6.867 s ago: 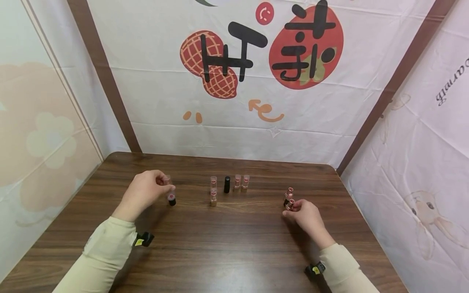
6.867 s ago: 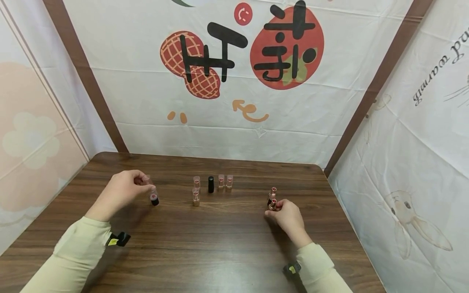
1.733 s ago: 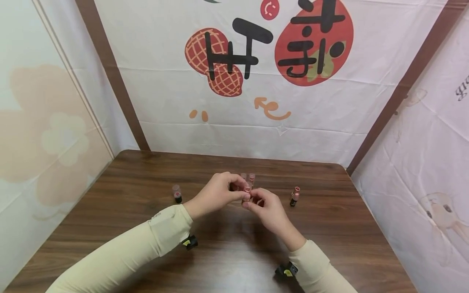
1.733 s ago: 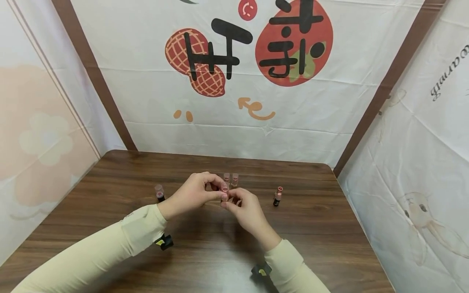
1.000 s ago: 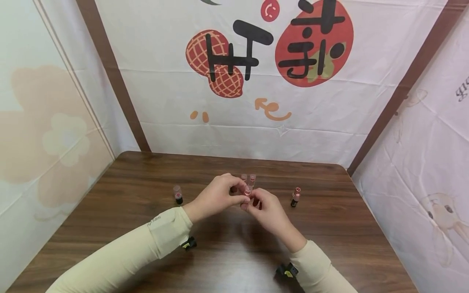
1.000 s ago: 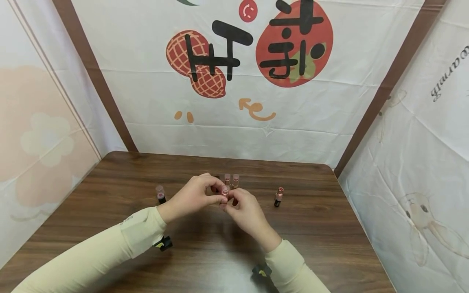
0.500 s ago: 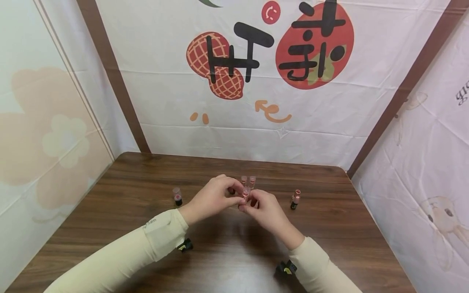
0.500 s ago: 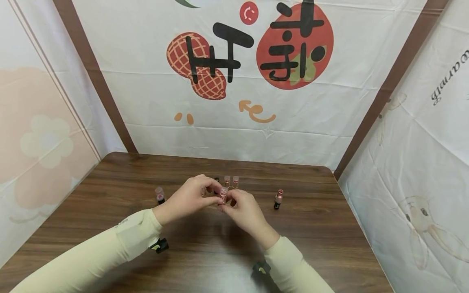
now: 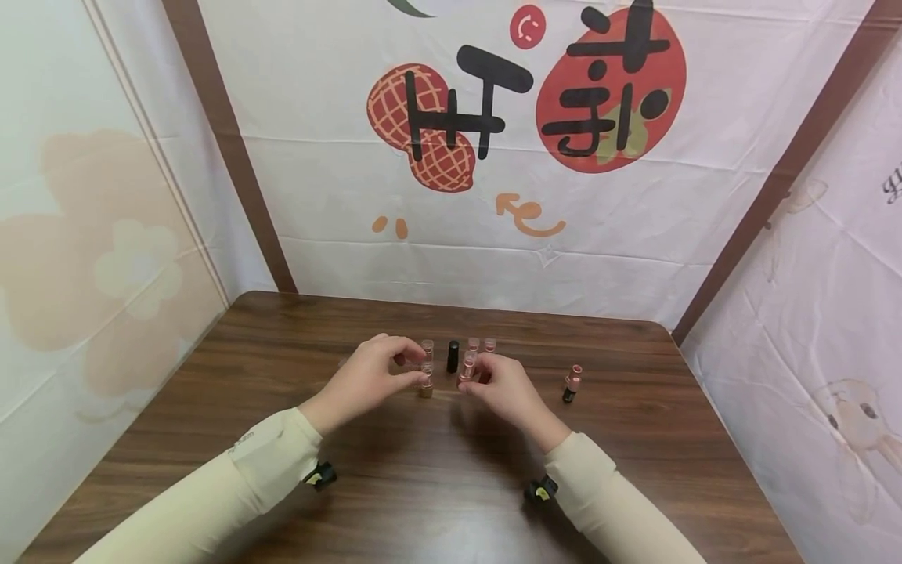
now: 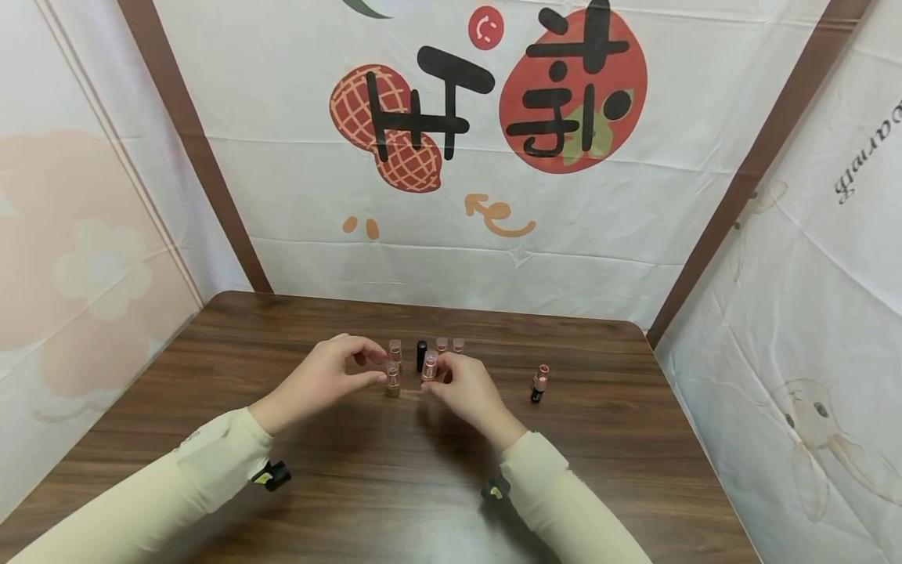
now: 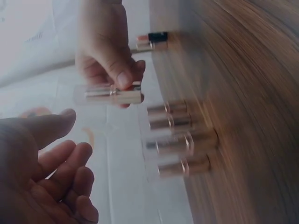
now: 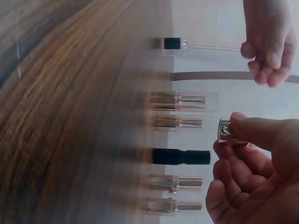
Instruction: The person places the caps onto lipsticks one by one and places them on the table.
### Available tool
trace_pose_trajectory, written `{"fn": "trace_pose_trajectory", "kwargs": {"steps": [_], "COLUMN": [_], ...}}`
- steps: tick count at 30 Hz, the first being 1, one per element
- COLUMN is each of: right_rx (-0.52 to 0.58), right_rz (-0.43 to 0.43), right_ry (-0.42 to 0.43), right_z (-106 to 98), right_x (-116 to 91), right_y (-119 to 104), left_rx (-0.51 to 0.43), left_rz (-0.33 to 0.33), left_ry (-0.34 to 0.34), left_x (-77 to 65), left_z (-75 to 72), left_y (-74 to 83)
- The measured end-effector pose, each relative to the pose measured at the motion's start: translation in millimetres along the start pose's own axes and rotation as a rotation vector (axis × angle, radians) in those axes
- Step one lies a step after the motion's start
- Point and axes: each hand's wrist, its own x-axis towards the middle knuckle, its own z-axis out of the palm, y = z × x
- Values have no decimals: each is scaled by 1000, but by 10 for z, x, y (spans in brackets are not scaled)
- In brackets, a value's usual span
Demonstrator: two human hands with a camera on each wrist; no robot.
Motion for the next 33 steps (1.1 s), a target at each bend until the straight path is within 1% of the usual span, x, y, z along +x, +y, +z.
{"fn": "trace_pose_trajectory", "kwargs": {"steps": [6,9,12,16,19,23,26,30,33], "right_rx": [-50,-58,-65,-82,-94,-108,-121,-131,-124], "right_rz": [39,51,52,64,83,98,106,103,98], "right_ry": [-21,-37,-58,-78,-93,-120,-127,-126,-121], "right_z": [123,171,211,239,259,319,357,385,402], "right_x": [128,182,239,302,332,367,372,368,368], "right_y": [101,116,102,87,94,126,142,139,148], "left_rx": [40,64,69,31,13,35,64,87,107], "left_rz": [-38,-66,-108,-179,-213,-232,-244,-275,-310], "left_ry": [30,40,51,46,44,61,70,63,47], "left_x": [-106,-148,-202,-270,-295,-317,-335,-360,-371], "left_z": [-119,-175,-240,-318,-356,-371,-352,-325,-317], "left_y": [-232,-367,-491,-617,-687,-775,-832,-881,-902]}}
